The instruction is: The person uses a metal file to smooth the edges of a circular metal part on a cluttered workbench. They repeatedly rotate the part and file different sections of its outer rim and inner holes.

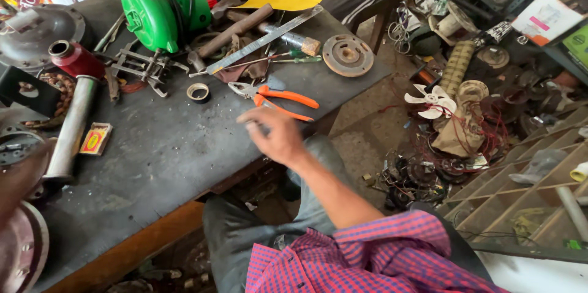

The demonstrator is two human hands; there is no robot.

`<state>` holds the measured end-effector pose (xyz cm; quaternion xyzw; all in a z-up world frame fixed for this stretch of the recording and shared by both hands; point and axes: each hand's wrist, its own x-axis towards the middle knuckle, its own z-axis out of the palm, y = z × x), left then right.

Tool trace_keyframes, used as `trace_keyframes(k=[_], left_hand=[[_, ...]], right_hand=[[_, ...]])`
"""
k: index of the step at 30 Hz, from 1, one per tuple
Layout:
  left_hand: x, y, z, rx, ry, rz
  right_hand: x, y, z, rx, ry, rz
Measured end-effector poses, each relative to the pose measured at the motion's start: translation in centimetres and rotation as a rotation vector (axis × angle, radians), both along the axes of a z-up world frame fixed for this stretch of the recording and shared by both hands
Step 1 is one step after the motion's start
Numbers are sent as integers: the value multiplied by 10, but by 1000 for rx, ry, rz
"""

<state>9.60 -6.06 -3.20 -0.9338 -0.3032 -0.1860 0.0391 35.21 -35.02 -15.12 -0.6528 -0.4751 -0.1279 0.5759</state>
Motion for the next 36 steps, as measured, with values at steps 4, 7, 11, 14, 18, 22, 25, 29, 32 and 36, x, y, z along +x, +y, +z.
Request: trace_keyframes(k=[4, 7, 11, 14, 18, 22, 25, 29, 32, 36], left_hand=[[57, -74, -11, -60, -226, -420], [113, -135, -38, -202, -300, -613], [172, -201, -78, -230, -293, -601], [197, -229, -104, -174, -335, -471], [207, -238, -127, -55, -336, -355], [211, -237, -132, -51, -377, -340], [211, -240, -134, -52, -385, -313], [212, -243, -135, -36, -411, -281], [211, -243, -137, -20, -428, -251], [210, -246, -139, 3, -481, -226]], right_hand=[[58, -67, -2, 178, -116, -408], [121, -110, -5, 248, 4, -589], [183, -142, -21, -129, -78, -778], [219, -146, -23, -340, 4, -781], [237, -147, -14, -511, 421, -667], [239, -133, 0, -135, 681, -400], [231, -124, -6, -11, 676, -311], [230, -126, -14, 198, 806, -177], [233, -125, -21, 352, 906, -68], [230, -138, -35, 515, 908, -5]])
